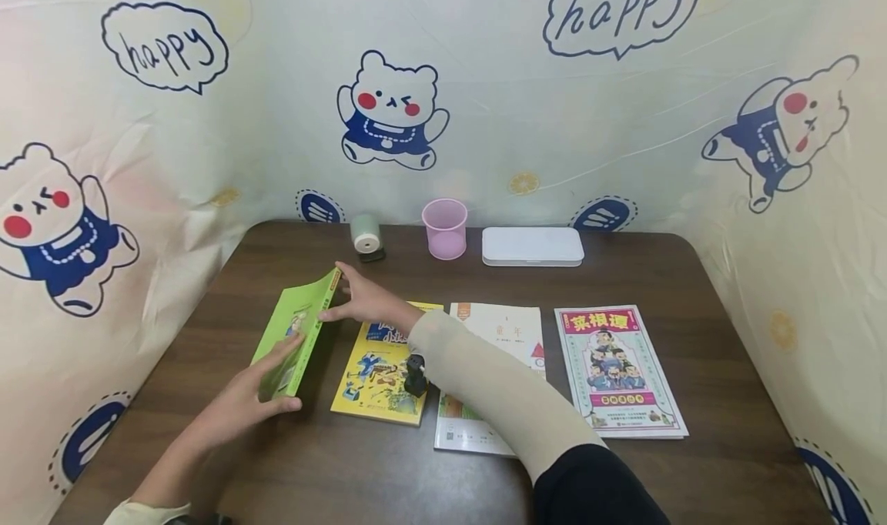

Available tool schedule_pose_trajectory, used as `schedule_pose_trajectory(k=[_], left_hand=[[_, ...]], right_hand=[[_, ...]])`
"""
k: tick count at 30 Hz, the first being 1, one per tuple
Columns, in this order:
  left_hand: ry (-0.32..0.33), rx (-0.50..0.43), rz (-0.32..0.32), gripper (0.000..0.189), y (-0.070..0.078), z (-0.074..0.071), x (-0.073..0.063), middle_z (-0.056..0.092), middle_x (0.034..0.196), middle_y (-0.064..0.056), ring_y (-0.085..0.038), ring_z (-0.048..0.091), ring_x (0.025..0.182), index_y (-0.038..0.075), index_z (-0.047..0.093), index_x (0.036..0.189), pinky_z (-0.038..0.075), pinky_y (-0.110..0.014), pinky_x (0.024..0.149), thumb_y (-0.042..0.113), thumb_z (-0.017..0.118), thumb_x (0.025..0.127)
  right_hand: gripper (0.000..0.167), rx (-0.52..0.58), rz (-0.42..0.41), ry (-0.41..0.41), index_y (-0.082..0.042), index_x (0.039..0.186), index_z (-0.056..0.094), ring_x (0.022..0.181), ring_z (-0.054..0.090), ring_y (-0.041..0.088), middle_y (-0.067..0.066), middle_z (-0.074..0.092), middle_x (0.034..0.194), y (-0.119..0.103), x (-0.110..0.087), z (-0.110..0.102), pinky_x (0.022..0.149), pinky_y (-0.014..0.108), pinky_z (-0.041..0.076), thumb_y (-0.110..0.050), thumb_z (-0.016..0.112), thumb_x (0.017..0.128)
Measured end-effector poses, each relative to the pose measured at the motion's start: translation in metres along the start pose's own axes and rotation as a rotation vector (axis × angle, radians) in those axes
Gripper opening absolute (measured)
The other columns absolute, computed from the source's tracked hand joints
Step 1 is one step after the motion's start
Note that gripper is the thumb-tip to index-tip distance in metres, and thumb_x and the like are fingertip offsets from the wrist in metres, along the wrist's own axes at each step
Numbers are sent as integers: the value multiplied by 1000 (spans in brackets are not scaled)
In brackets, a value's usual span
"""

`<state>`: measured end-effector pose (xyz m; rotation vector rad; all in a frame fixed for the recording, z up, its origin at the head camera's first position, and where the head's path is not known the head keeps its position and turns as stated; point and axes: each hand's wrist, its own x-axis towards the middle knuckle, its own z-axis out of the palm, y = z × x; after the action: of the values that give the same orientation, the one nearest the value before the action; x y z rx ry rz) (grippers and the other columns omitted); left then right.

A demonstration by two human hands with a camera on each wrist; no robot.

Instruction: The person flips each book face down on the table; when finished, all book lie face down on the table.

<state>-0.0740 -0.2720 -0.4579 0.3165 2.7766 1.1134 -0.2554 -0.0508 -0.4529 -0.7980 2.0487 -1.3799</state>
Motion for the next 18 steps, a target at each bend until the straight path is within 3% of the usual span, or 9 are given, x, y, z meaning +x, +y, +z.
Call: schedule_pose_trajectory(k=[6,11,18], left_hand=[[-20,78,-18,100,-6,7,4,16,172,-13,-54,5,154,28,33,163,-1,-87,105,44,86,81],[-26,152,-30,102,-9,11,8,18,172,-14,-56,6,153,29,35,162,-2,-88,104,50,87,77],[-31,266,-47,104,-10,14,12,20,172,-13,-56,9,153,30,37,162,1,-89,103,62,84,75]], right_hand=[[111,-213,39,35,-16,167,11,154,31,26,10,27,169,10,-1,0,121,43,34,-49,81,87],[111,-333,62,54,-10,166,15,155,28,28,11,26,170,16,1,2,123,45,31,-51,81,87],[110,-428,106,62,-11,166,18,159,16,28,11,24,170,23,4,5,127,54,15,-54,80,86]])
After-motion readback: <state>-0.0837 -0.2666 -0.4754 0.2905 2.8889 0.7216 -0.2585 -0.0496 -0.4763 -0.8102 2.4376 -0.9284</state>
